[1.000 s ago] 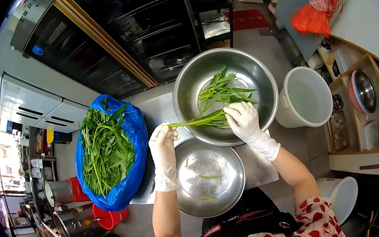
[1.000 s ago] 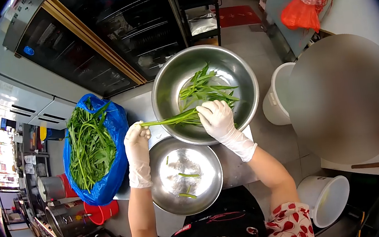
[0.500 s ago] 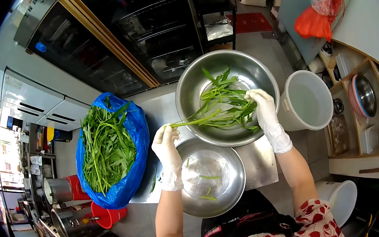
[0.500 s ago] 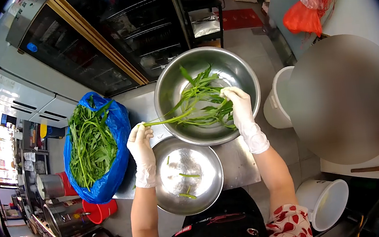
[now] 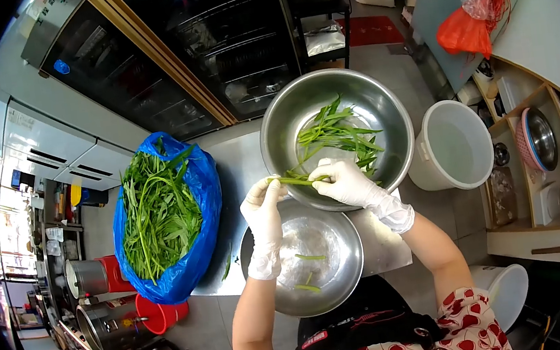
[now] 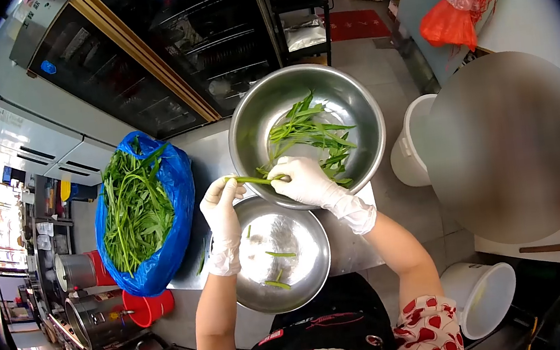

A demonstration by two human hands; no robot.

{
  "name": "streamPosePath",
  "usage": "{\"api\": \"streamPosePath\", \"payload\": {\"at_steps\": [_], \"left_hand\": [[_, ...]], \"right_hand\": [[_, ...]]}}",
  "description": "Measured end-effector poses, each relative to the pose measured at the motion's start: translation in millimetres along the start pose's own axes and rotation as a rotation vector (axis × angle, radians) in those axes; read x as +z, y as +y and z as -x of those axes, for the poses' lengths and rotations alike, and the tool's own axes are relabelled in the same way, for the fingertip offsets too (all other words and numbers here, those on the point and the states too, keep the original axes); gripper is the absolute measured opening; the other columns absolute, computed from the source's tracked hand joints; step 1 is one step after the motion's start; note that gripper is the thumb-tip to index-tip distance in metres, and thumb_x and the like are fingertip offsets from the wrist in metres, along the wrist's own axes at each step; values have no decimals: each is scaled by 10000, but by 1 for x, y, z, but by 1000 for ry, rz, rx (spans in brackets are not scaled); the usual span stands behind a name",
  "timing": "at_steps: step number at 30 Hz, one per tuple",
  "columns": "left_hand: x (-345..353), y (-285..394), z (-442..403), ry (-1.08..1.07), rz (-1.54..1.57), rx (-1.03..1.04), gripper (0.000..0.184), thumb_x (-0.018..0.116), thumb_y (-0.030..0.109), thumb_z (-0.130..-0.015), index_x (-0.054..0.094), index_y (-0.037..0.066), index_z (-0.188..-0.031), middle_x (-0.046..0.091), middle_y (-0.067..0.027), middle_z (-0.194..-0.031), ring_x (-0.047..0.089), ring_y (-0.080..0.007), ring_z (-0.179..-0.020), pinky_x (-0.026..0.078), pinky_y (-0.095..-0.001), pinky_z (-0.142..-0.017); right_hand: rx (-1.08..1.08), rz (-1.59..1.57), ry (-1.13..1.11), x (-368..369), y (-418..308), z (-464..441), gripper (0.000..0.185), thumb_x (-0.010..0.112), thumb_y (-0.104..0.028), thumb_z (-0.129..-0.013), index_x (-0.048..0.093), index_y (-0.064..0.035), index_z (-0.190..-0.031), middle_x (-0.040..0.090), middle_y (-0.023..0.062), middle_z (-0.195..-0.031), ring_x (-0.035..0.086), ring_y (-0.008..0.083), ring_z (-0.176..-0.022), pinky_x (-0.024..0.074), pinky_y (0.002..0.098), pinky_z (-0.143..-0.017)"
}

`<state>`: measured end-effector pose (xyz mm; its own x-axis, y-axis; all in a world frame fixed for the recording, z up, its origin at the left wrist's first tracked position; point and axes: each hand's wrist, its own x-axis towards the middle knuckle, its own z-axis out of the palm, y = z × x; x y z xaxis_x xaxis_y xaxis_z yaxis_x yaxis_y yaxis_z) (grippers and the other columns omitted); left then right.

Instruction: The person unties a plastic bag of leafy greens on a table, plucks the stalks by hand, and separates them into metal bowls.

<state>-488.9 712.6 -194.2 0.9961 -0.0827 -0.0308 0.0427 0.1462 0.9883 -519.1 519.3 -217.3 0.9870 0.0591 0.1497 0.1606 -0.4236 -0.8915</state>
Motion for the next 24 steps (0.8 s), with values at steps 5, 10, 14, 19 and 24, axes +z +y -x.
{"api": "streamPosePath", "payload": {"at_steps": [5, 10, 14, 19, 24], "left_hand": [[13, -20, 11, 72, 90, -7, 119, 637, 33, -883, 680, -16, -982, 678, -63, -843, 610, -106, -694, 477, -222, -671], [1, -22, 2, 135, 88, 45, 144, 624, 75, -901, 669, -22, -998, 674, -66, -830, 602, -102, -683, 487, -230, -665], [14, -22, -3, -24, -71, -136, 173, 642, 92, -897, 681, -38, -1005, 688, -78, -816, 599, -93, -669, 470, -215, -636], [38, -20, -14, -129, 93, -178, 232, 661, 83, -882, 642, -39, -1078, 696, -102, -878, 635, -125, -722, 492, -222, -677], [21, -7, -25, -69, 72, -130, 476, 643, 109, -897, 463, -87, -1292, 683, -137, -1009, 640, -139, -832, 503, -238, -742]], "right_hand": [[479, -543, 124, -2, 0, 0, 149, 671, -106, -814, 705, 22, -882, 651, 7, -798, 567, 111, -644, 464, 241, -599], [461, -850, 326, -35, 50, 0, 157, 637, -88, -856, 705, -10, -974, 686, 46, -919, 541, 50, -647, 421, 179, -538], [84, -443, 242, -40, -16, -14, 208, 616, -138, -896, 696, 2, -1027, 702, 59, -994, 623, 122, -947, 472, 253, -865], [-40, 151, 280, 14, -7, -23, 104, 533, -178, -931, 565, -81, -944, 660, 119, -798, 646, 302, -682, 515, 375, -611], [-386, 490, 407, -18, 14, -54, 91, 565, -130, -881, 569, -112, -971, 624, 102, -810, 632, 289, -689, 509, 393, -610]]}}
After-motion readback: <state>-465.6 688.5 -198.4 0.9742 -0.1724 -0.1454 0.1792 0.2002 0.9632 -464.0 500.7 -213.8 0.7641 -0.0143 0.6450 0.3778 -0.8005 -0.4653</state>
